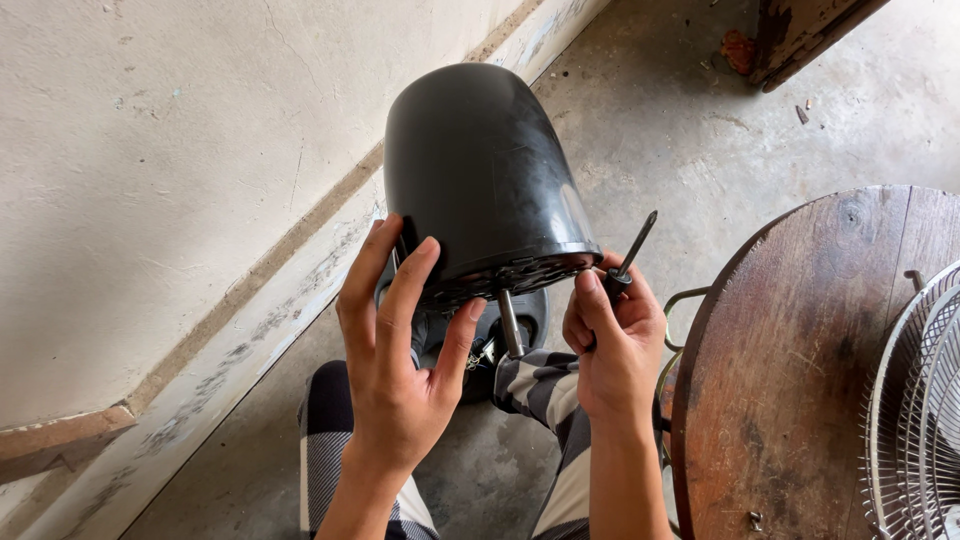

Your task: The person uses a screwdriver to tighten screws on the back of a black fan motor housing. Then they pick up a metal fan cage and attach it to the front of the motor housing, aligning it with the central shaft.

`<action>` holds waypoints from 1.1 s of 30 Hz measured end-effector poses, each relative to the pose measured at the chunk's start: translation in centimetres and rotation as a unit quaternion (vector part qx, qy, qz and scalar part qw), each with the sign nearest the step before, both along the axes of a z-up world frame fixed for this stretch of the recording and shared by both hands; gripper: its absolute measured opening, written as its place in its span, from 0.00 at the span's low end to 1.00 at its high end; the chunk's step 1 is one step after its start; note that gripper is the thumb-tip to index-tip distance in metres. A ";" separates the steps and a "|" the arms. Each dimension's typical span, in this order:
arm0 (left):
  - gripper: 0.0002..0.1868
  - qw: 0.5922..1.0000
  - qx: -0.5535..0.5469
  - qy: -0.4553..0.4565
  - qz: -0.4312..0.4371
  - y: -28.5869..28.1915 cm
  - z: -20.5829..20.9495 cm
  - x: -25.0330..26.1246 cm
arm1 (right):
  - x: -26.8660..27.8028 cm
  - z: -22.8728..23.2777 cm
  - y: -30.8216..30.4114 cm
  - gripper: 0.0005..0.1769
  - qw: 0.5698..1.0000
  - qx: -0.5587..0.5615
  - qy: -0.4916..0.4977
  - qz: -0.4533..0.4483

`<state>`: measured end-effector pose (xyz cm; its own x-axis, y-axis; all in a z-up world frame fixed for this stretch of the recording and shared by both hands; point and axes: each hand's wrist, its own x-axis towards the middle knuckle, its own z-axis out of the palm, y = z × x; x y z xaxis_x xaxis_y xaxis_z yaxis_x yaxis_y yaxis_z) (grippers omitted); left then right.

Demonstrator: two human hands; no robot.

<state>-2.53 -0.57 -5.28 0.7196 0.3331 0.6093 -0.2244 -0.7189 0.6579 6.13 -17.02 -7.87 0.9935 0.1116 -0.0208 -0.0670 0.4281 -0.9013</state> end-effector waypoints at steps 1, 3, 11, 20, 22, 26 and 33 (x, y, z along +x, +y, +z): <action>0.33 1.000 0.001 -0.001 -0.001 0.0 0.0 0.0 | 0.0 0.0 0.0 0.13 1.000 0.008 -0.002 0.005; 0.32 1.000 0.001 -0.002 -0.003 0.0 0.0 0.0 | 0.1 -0.1 0.0 0.14 1.000 0.006 -0.003 0.004; 0.32 1.000 0.000 0.000 0.001 0.1 -0.1 0.0 | 0.2 -0.3 0.2 0.14 1.000 -0.007 -0.003 -0.003; 0.32 1.000 0.001 0.000 0.002 0.2 -0.2 0.0 | 0.3 -0.4 0.0 0.15 1.000 -0.015 -0.013 -0.005; 0.32 1.000 -0.005 -0.002 -0.002 0.2 -0.2 0.0 | 0.3 -0.3 -0.2 0.16 1.000 -0.016 -0.021 -0.003; 0.32 1.000 -0.007 -0.003 -0.004 0.3 -0.3 0.1 | 0.3 0.0 -0.5 0.17 0.999 -0.011 -0.032 -0.004; 0.34 1.000 -0.023 0.005 0.009 0.3 -0.5 -0.1 | 0.5 0.1 -0.3 0.17 0.999 -0.019 -0.036 -0.009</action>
